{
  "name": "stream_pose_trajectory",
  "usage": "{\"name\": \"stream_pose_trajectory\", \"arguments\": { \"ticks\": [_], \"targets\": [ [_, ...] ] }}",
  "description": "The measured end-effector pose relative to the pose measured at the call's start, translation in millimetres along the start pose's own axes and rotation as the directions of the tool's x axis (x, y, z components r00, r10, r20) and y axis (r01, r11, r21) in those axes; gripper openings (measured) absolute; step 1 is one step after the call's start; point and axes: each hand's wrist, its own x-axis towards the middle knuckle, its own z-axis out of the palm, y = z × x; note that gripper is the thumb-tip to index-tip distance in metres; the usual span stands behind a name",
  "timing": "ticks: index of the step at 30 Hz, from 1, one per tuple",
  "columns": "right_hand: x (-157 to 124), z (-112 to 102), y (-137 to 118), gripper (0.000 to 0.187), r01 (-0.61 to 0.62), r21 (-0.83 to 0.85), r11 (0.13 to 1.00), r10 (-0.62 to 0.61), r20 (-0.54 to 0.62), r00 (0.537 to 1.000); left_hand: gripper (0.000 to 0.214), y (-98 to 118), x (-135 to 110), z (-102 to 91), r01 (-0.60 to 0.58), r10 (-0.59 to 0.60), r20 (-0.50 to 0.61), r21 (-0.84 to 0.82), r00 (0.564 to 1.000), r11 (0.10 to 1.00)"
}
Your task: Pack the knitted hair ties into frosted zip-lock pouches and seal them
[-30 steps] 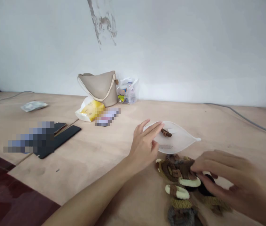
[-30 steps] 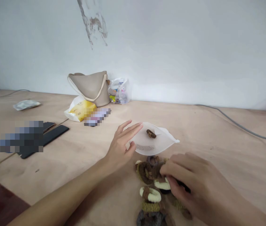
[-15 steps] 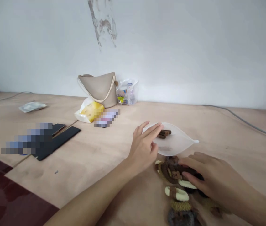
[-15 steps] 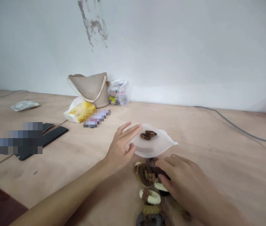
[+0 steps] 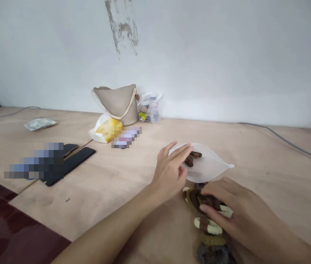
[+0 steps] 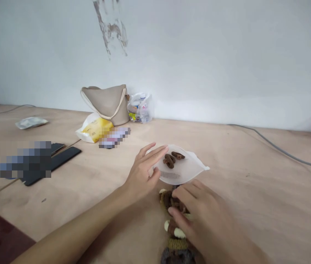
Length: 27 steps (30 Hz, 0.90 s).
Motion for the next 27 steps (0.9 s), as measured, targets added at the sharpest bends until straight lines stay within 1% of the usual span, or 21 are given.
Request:
{"name": "stream_pose_trajectory", "arguments": {
  "ticks": [1, 3, 6, 10, 13, 16, 19, 21, 23, 25, 27],
  "targets": [
    [0, 3, -3, 0.012, 0.017, -0.033, 0.999, -0.016, 0.028, 0.999, 0.063, 0, 0, 0.1, 0.001, -0.001, 0.000, 0.001, 1.000, 1.000],
    [0, 7, -8, 0.013, 0.034, -0.089, 0.995, -0.031, 0.034, 0.999, 0.063, 0, 0, 0.3, 0.002, -0.002, 0.002, 0.004, 1.000, 1.000],
    [0, 11, -10, 0.017, -0.005, -0.127, 0.992, 0.008, 0.020, 1.000, 0.062, -1, -1, 1.0, -0.003, 0.003, 0.004, 0.008, 1.000, 1.000],
    [-1, 12, -6, 0.019, -0.060, -0.091, 0.994, 0.064, 0.040, 0.997, 0.062, -2, -1, 1.5, -0.013, 0.013, 0.002, 0.007, 1.000, 1.000],
    [-2, 6, 0, 0.016, -0.081, -0.051, 0.995, 0.083, 0.032, 0.996, 0.063, -1, -1, 0.7, 0.003, -0.003, 0.015, 0.003, 1.000, 1.000],
    [1, -3, 2, 0.015, -0.120, 0.023, 0.992, 0.122, -0.065, 0.990, 0.065, 0, 0, -0.4, 0.013, -0.013, 0.027, -0.007, 1.000, 1.000],
    [8, -11, 3, 0.009, -0.132, 0.135, 0.982, 0.162, -0.235, 0.959, 0.064, 0, 1, -1.1, 0.005, -0.004, 0.026, -0.018, 1.000, 1.000],
    [10, -10, 3, 0.014, -0.119, 0.153, 0.981, 0.159, -0.289, 0.944, 0.064, 0, 1, -1.1, 0.000, 0.000, 0.023, -0.020, 1.000, 1.000],
    [9, -7, 4, 0.018, -0.100, 0.132, 0.986, 0.132, -0.260, 0.957, 0.065, 0, 0, -1.0, 0.005, -0.005, 0.023, -0.023, 1.000, 1.000],
    [6, -4, 6, 0.019, -0.087, 0.114, 0.990, 0.106, -0.172, 0.979, 0.065, 0, 0, -0.8, 0.009, -0.008, 0.025, -0.028, 1.000, 1.000],
    [4, -2, 7, 0.020, -0.085, 0.092, 0.992, 0.093, -0.083, 0.992, 0.065, 0, 0, -0.6, 0.011, -0.010, 0.025, -0.030, 1.000, 0.999]
  ]
}}
